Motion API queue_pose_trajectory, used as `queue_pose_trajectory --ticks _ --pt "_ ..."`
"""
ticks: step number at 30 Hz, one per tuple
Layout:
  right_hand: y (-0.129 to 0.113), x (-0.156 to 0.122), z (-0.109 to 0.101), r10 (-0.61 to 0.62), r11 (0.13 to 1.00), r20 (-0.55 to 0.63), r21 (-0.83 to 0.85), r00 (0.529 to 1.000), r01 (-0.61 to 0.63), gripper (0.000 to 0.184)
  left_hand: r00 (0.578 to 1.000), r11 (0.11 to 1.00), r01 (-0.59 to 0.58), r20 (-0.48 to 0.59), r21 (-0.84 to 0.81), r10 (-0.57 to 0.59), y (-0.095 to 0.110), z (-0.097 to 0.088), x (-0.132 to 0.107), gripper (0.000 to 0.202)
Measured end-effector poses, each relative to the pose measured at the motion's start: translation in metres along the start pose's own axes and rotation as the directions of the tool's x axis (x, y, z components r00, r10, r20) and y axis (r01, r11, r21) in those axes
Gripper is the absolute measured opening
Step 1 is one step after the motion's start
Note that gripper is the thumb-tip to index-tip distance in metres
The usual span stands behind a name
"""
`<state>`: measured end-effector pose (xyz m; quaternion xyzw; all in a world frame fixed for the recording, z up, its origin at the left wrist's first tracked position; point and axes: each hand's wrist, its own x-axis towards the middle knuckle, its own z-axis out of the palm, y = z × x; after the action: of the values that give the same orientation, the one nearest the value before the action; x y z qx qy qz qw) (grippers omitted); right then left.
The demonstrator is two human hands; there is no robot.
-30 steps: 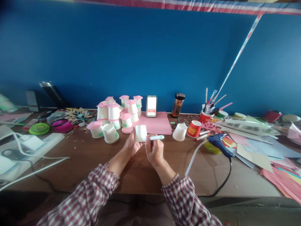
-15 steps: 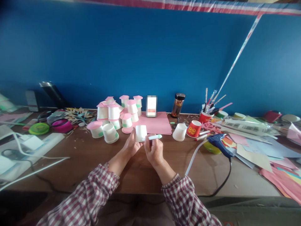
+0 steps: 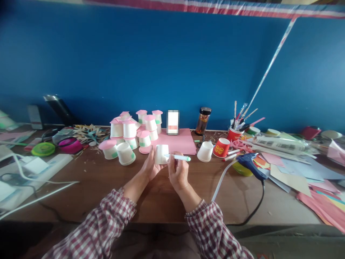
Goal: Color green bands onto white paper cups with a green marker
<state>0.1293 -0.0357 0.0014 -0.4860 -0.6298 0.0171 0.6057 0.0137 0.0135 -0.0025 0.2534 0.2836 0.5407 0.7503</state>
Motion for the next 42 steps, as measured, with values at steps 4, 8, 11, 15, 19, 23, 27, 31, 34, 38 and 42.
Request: queue_pose_trajectory --ticks 4,8,11,15,19,23,27,31,34,38,42 --pt "-0.0007 -0.0005 -0.0002 0.021 1.000 0.046 0.012 0.999 -0.022 0.017 1.000 1.000 -0.001 0.031 0.011 0.000 0.0008 0.0019 -0.0014 0.051" --pt "-0.0003 -0.0015 0.0007 0.019 1.000 0.059 -0.012 0.998 -0.019 0.018 1.000 1.000 -0.009 0.026 0.022 0.008 -0.0009 0.0009 0.0007 0.049" --pt "-0.0001 -0.0017 0.0012 0.019 1.000 0.055 -0.015 0.998 -0.018 0.020 1.000 1.000 -0.009 0.008 0.024 0.009 -0.0022 -0.0005 0.0024 0.048" --pt "-0.0002 -0.0015 0.0014 0.016 1.000 0.060 -0.007 0.998 -0.015 0.020 1.000 0.999 -0.012 0.019 0.031 0.012 -0.0024 -0.0009 0.0026 0.048" --pt "-0.0002 -0.0013 0.0014 0.026 1.000 0.067 -0.010 0.997 -0.026 0.020 1.000 0.999 -0.010 0.006 0.034 0.010 -0.0017 0.0001 0.0015 0.049" --pt "0.0004 -0.0014 0.0018 0.014 1.000 0.056 -0.027 0.998 -0.013 0.018 1.000 1.000 -0.009 0.010 0.028 0.009 -0.0014 0.0011 0.0005 0.050" --pt "0.0014 -0.0016 0.0024 0.008 0.999 0.046 -0.035 0.999 -0.006 0.018 1.000 1.000 -0.014 0.011 0.019 0.013 -0.0017 0.0018 0.0007 0.048" --pt "0.0021 -0.0019 0.0025 0.011 0.999 0.044 -0.042 0.999 -0.009 0.018 1.000 1.000 -0.003 0.006 0.008 0.003 -0.0010 0.0036 0.0001 0.042" --pt "0.0022 -0.0022 0.0023 0.007 0.999 0.036 -0.050 0.999 -0.006 0.017 1.000 1.000 -0.003 0.009 -0.003 0.003 0.0004 0.0059 -0.0021 0.043" --pt "0.0022 -0.0021 0.0024 0.000 0.998 0.017 -0.056 1.000 0.001 0.016 1.000 1.000 0.003 0.003 -0.008 -0.003 0.0018 0.0079 -0.0046 0.045" --pt "0.0031 -0.0015 0.0025 -0.003 0.998 0.000 -0.070 1.000 0.003 0.018 1.000 1.000 0.003 -0.001 -0.019 -0.003 0.0014 0.0062 -0.0033 0.044"
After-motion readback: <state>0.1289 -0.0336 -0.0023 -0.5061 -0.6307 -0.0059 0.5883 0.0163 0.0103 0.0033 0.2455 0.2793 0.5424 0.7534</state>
